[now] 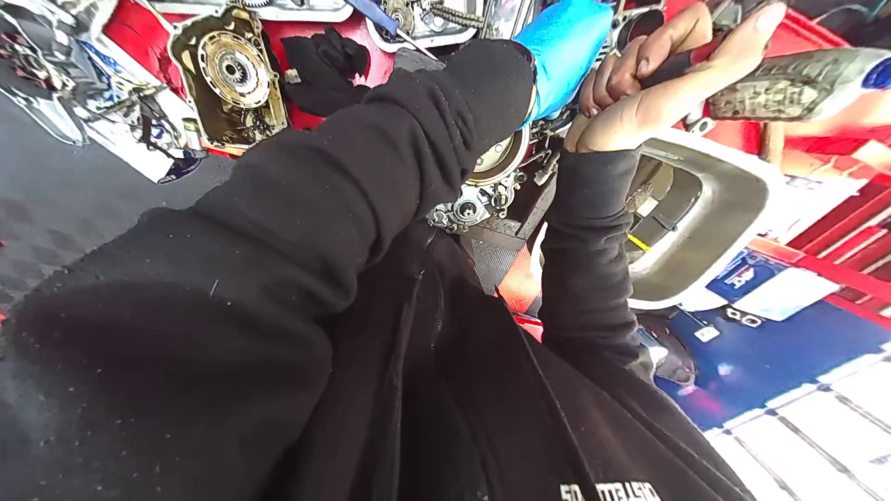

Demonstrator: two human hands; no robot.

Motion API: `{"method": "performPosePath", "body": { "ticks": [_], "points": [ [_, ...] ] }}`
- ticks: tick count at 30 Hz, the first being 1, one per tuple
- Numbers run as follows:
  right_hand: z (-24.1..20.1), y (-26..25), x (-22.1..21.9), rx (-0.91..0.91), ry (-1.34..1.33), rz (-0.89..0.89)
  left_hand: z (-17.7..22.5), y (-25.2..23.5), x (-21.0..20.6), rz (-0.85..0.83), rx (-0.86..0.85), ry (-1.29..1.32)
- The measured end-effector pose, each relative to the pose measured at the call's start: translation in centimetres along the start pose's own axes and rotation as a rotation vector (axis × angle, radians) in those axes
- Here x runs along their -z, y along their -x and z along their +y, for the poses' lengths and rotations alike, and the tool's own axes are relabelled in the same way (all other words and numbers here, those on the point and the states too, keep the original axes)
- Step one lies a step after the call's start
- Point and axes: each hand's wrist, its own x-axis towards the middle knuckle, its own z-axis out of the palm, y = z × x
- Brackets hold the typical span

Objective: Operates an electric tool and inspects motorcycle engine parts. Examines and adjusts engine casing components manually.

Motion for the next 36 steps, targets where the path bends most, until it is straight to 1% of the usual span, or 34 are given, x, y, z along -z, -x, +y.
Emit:
{"method": "performPosePath", "body": {
  "ticks": [1, 2, 3, 6, 7, 8, 9, 10, 12, 17, 22, 24, 26, 28, 29, 30, 31, 32, 34, 36],
  "points": [
    [0.1, 0.2, 0.1, 0.024, -0.011, -0.017, 1.2, 1.1, 2.0, -0.101, 0.041, 0.011],
    [0.1, 0.5, 0.4, 0.050, -0.020, -0.030, 1.9, 1.7, 3.0, -0.170, 0.068, 0.006],
    [0.1, 0.8, 0.7, 0.077, -0.037, -0.049, 2.3, 2.0, 3.4, -0.200, 0.076, 0.002],
    [0.1, 1.2, 0.8, 0.151, -0.121, -0.095, 2.5, 1.8, 3.9, -0.215, 0.078, -0.027],
    [0.3, 1.4, 1.0, 0.158, -0.146, -0.103, 1.8, 1.5, 3.3, -0.209, 0.045, -0.039],
    [0.4, 1.5, 1.2, 0.161, -0.159, -0.108, 0.4, 0.8, 1.9, -0.159, -0.028, -0.046],
    [0.5, 1.6, 1.3, 0.164, -0.162, -0.116, -1.9, -0.5, -0.4, -0.049, -0.126, -0.067],
    [0.7, 1.8, 1.5, 0.169, -0.157, -0.117, -3.5, -1.7, -1.9, -0.021, -0.172, -0.076],
    [0.8, 2.2, 1.7, 0.193, -0.142, -0.128, -4.5, -2.8, -2.8, -0.056, -0.189, -0.085],
    [1.4, 3.1, 2.4, 0.264, -0.155, -0.149, -4.4, -3.0, -2.9, -0.090, -0.152, -0.046],
    [2.0, 4.0, 2.5, 0.360, -0.103, -0.194, -4.4, -3.4, -3.3, -0.041, -0.190, -0.161],
    [2.1, 4.4, 2.4, 0.375, -0.079, -0.182, -4.2, -3.7, -3.9, -0.016, -0.203, -0.207],
    [2.2, 4.8, 2.4, 0.390, -0.063, -0.161, -4.4, -3.7, -4.4, 0.029, -0.221, -0.228],
    [2.3, 5.2, 2.6, 0.419, -0.018, -0.162, -4.1, -3.0, -4.6, 0.141, -0.256, -0.205],
    [2.3, 5.4, 2.5, 0.435, 0.000, -0.157, -3.3, -2.1, -3.9, 0.172, -0.248, -0.188],
    [2.4, 5.5, 2.4, 0.454, 0.015, -0.151, -1.8, -0.8, -2.1, 0.129, -0.205, -0.176],
    [2.5, 5.7, 2.3, 0.463, 0.042, -0.144, 0.7, 0.6, 0.9, -0.050, -0.100, -0.151],
    [2.5, 5.8, 2.3, 0.466, 0.071, -0.137, 2.1, 1.2, 2.7, -0.159, -0.036, -0.136],
    [2.5, 6.3, 2.4, 0.473, 0.111, -0.122, 2.7, 1.7, 3.4, -0.212, -0.034, -0.118],
    [2.7, 6.1, 2.4, 0.493, 0.121, -0.125, 2.3, 1.5, 3.6, -0.212, -0.066, -0.131]
  ]
}}
